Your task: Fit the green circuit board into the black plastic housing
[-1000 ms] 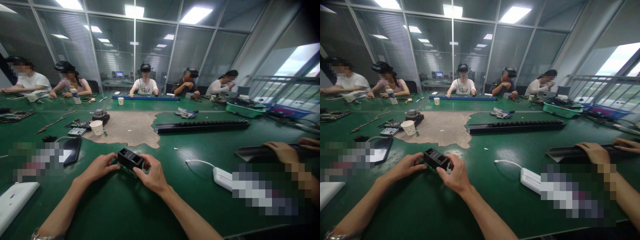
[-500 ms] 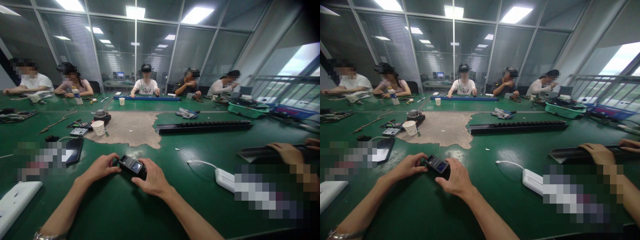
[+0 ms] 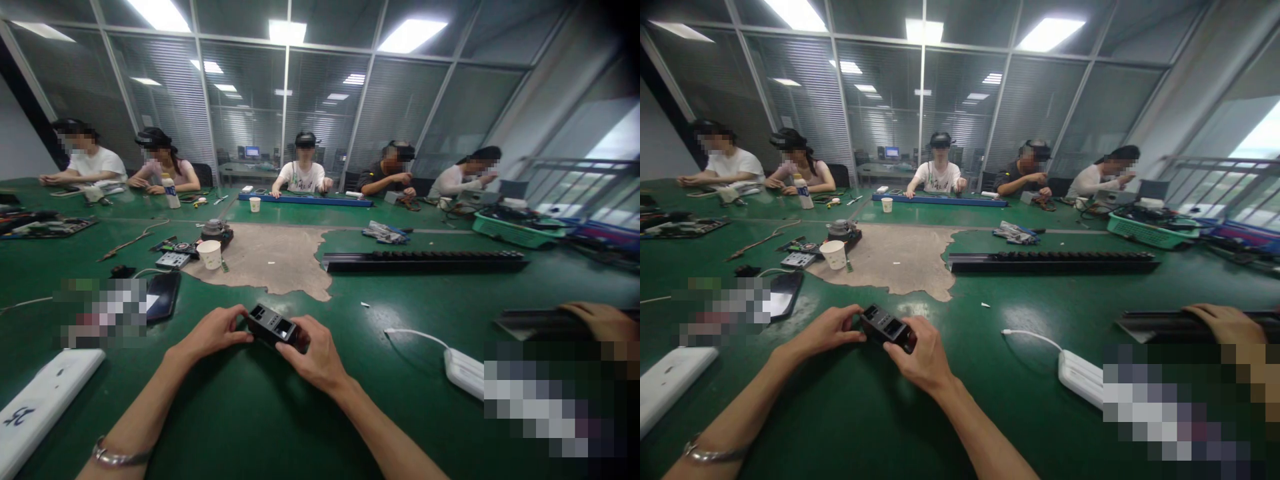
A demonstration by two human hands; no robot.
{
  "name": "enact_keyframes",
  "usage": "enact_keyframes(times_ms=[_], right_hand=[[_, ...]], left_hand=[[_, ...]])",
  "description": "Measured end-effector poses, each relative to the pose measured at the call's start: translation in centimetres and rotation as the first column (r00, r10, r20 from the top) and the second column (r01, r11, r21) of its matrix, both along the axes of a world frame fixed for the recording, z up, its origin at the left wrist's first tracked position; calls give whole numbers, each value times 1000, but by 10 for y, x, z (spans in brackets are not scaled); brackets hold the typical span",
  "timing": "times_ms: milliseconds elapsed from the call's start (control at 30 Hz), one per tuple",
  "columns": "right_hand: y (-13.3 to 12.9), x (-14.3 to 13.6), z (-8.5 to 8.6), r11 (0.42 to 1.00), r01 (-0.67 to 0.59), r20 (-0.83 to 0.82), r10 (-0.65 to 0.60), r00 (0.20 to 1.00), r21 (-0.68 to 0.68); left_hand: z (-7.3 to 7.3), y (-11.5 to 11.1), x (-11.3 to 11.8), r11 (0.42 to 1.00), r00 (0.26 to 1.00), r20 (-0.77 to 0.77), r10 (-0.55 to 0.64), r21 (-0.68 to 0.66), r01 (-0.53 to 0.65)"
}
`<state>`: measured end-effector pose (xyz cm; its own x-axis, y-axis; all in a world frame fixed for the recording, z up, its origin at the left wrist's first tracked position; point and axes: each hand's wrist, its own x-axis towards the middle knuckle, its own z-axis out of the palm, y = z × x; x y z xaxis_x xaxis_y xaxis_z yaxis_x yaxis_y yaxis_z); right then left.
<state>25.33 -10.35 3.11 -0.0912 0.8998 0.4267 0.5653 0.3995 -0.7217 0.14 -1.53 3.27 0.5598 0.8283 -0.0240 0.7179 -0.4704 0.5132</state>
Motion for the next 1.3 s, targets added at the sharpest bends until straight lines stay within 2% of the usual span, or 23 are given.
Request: enact_keyframes(times_ms=[100, 200, 300, 567, 733, 1000, 1200, 1300], right_hand=[[6, 3, 1, 1000, 22, -151, -24, 988, -18], [15, 9, -5, 991, 132, -219, -131, 967, -12], [25, 15, -15, 976, 218, -190, -213, 958, 3], [40, 17, -34, 974, 226, -48, -224, 973, 33], [46, 20, -43, 954, 299, -18, -299, 954, -14], [36, 23, -40, 950, 309, 17, -309, 951, -32], [40, 19, -40, 950, 311, 70, -308, 949, -26], [41, 19, -40, 954, 298, 34, -297, 954, -20]], left_hand=[[0, 0, 0, 1000, 1000, 5, -5, -5, 5], [-1, 0, -1, 1000, 1000, 3, -6, 2, 6], [-3, 2, -1, 1000, 1000, 0, -1, 10, 1], [-8, 6, -1, 1000, 1000, -10, 1, 1, -1], [-10, 7, -1, 1000, 1000, -22, 12, -4, -12], [-10, 6, -2, 1000, 1000, -1, 3, -10, -3], [-9, 6, -1, 1000, 1000, -5, -4, -7, 4], [-8, 6, -1, 1000, 1000, -11, -2, -3, 2]])
